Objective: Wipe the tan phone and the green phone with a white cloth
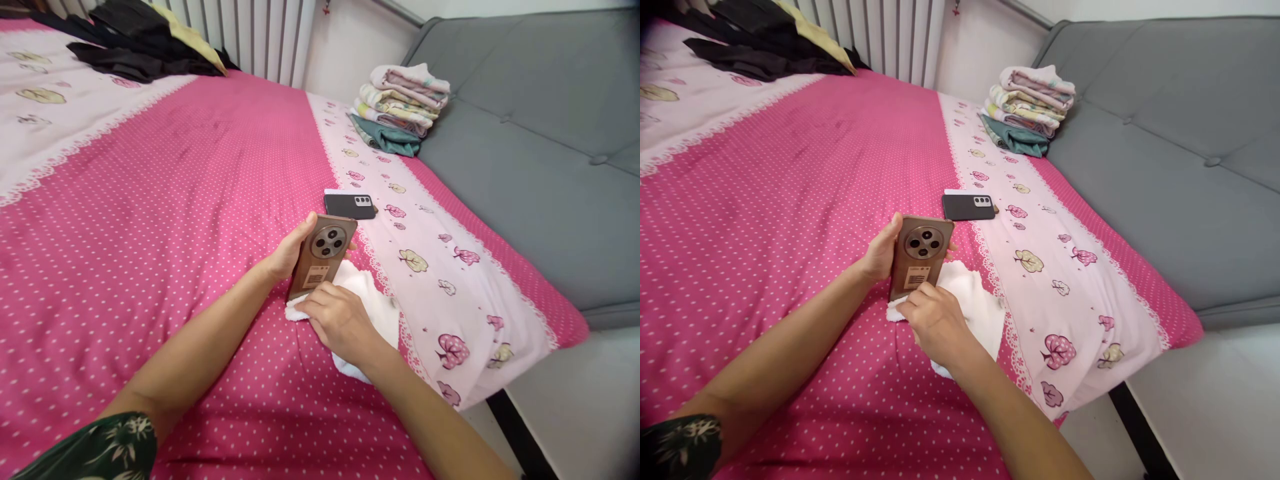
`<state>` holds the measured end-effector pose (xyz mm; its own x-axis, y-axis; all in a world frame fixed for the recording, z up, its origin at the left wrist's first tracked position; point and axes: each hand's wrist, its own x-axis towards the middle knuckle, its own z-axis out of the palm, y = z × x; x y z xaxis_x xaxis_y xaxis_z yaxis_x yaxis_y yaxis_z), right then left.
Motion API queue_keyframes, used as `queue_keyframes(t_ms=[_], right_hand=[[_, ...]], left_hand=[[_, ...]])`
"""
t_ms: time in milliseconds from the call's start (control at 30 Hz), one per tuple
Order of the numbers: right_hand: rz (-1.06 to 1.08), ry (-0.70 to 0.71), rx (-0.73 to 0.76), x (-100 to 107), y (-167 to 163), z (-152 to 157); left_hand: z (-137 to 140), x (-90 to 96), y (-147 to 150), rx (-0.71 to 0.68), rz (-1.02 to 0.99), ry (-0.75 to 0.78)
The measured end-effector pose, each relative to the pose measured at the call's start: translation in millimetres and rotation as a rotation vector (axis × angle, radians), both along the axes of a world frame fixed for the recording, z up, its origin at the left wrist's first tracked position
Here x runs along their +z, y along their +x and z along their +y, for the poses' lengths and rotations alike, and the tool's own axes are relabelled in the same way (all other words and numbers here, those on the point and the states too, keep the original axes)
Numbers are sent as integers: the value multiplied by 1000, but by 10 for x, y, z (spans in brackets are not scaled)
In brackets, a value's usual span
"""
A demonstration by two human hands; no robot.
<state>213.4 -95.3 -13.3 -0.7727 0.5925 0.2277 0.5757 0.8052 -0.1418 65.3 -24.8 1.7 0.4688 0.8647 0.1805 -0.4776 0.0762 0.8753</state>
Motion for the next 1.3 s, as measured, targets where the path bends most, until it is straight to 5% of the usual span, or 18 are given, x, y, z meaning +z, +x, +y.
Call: queue_keyframes(t_ms=[1300], right_hand=[[-6,0,7,-15,10,2]], left_hand=[[-4,14,14,16,-2,24]])
